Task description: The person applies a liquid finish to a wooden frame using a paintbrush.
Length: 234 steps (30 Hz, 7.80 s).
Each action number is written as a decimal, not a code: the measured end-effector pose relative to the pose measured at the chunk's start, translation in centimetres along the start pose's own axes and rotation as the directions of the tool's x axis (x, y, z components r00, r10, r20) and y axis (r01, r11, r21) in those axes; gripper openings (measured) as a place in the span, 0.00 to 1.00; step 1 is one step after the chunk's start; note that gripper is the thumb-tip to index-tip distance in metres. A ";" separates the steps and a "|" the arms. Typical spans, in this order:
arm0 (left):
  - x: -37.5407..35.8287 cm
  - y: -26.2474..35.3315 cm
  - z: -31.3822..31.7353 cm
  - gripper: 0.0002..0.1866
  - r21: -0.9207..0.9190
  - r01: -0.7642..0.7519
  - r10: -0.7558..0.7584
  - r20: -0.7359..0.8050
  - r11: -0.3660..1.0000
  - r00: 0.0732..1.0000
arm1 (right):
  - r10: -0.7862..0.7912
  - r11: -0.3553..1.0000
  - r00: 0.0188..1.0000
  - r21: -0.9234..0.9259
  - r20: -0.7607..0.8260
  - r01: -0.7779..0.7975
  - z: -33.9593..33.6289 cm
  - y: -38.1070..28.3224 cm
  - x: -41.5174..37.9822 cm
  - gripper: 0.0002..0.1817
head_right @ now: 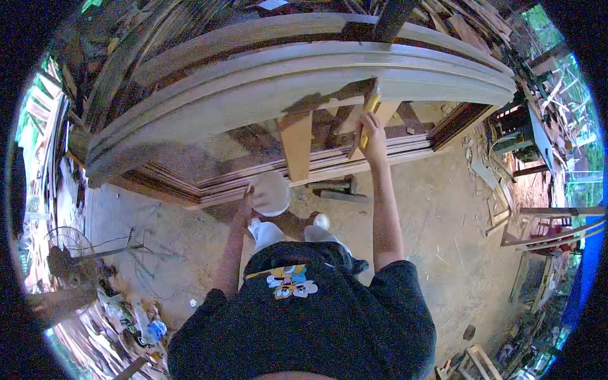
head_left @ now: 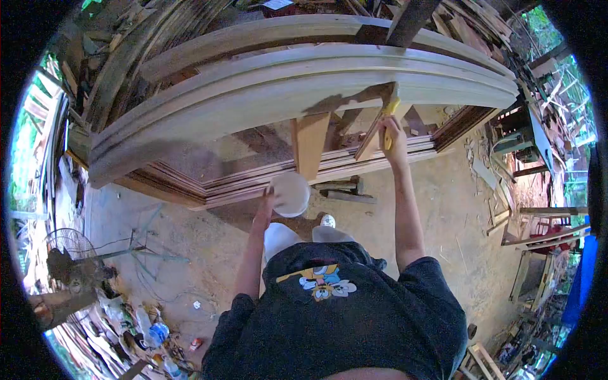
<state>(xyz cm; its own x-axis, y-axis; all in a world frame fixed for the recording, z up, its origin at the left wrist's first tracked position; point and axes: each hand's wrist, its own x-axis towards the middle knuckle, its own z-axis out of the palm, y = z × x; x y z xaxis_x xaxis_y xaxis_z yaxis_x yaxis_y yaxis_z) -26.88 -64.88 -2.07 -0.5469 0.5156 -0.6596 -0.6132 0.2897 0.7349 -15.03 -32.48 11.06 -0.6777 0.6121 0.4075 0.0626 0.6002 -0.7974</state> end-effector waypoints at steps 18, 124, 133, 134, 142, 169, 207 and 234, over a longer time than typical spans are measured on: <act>-5.3 -3.6 6.5 0.33 -0.330 -0.067 0.061 -0.028 0.942 0.998 | -0.483 0.871 0.861 -0.012 0.159 0.491 2.4 -0.2 0.0 0.06; 21.9 -29.8 -4.3 0.32 -0.425 -0.451 0.415 -0.182 0.785 0.892 | 0.133 0.980 0.991 0.145 0.014 -0.134 29.5 35.7 -30.8 0.03; 23.1 -30.4 -4.8 0.30 -0.488 -0.456 0.453 -0.133 0.744 0.881 | 0.003 0.988 0.992 0.156 0.127 -0.023 30.2 29.7 -25.2 0.07; 23.1 -30.1 -4.7 0.30 -0.476 -0.470 0.462 -0.144 0.743 0.875 | 0.035 0.991 0.992 0.124 0.124 -0.051 28.3 27.2 -24.0 0.06; 23.8 -30.0 -5.2 0.30 -0.488 -0.443 0.419 -0.165 0.752 0.893 | -0.391 0.907 0.831 -0.009 -0.395 0.422 23.8 22.5 -20.5 0.03; 22.0 -34.7 -5.6 0.28 -0.588 -0.409 0.365 -0.200 0.698 0.909 | -0.442 0.880 0.720 -0.101 -0.536 0.465 18.5 13.9 -12.8 0.07; 23.4 -29.4 -5.0 0.33 -0.590 -0.451 0.456 -0.153 0.670 0.877 | 0.047 0.966 0.983 0.242 0.180 -0.090 33.6 36.7 -27.0 0.10; 21.9 -31.6 -4.0 0.26 -0.769 -0.232 0.299 -0.055 0.596 0.953 | -0.201 0.978 0.957 -0.016 0.209 0.209 21.1 20.8 -16.9 0.05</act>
<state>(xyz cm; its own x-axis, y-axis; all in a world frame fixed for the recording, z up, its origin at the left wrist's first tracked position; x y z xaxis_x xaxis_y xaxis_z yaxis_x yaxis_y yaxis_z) -21.74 -65.96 -40.40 -0.7359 0.5331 -0.4174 -0.6769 -0.5667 0.4697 -17.73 -41.22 -21.77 -0.8140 0.3578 0.4576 -0.0689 0.7227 -0.6877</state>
